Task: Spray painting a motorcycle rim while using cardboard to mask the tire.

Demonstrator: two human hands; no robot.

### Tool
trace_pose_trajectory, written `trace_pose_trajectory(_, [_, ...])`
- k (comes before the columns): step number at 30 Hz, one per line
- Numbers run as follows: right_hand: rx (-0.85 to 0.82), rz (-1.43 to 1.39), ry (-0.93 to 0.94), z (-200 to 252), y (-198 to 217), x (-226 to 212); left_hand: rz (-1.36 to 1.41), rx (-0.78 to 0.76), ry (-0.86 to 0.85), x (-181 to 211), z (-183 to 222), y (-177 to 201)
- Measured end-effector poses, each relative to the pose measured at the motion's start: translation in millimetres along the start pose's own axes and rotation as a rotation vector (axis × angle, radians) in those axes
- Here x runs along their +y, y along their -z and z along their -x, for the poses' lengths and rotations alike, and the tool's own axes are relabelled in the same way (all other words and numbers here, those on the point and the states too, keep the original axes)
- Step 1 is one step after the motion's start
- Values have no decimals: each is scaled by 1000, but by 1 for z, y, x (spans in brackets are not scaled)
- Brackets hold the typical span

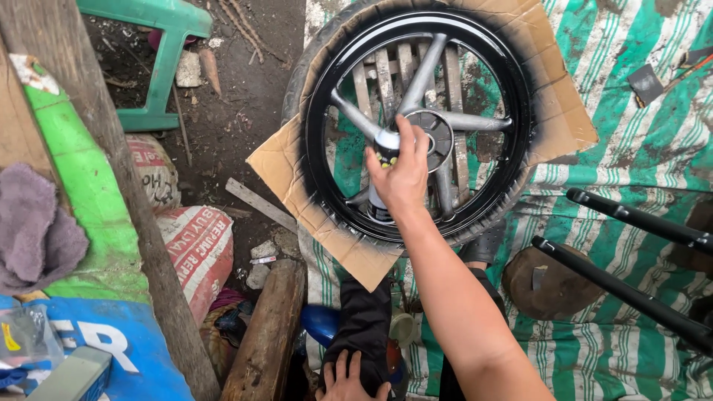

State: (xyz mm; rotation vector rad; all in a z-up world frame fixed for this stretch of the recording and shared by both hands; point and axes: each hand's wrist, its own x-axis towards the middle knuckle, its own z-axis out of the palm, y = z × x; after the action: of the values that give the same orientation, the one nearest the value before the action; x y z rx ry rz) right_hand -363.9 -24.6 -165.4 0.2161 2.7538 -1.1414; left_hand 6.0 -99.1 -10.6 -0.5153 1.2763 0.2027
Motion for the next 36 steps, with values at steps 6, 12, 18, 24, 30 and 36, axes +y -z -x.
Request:
trace_pose_trajectory(6, [346, -43, -92, -66, 20, 36, -38, 2, 36, -3, -3, 10])
trace_pose_trajectory(12, [606, 59, -345, -73, 70, 67, -62, 40, 44, -6, -7, 14])
trace_pose_trajectory(18, [560, -23, -389, -86, 67, 69, -55, 63, 23, -13, -26, 4])
trace_pose_trajectory(24, [309, -71, -127, -63, 14, 8, -55, 89, 29, -6, 0, 26])
trace_pose_trajectory(30, [186, -83, -38, -14, 16, -7, -61, 167, 39, -3, -8, 11])
trace_pose_trajectory(36, [188, -58, -57, -50, 27, 11, -72, 137, 54, 1, -7, 12])
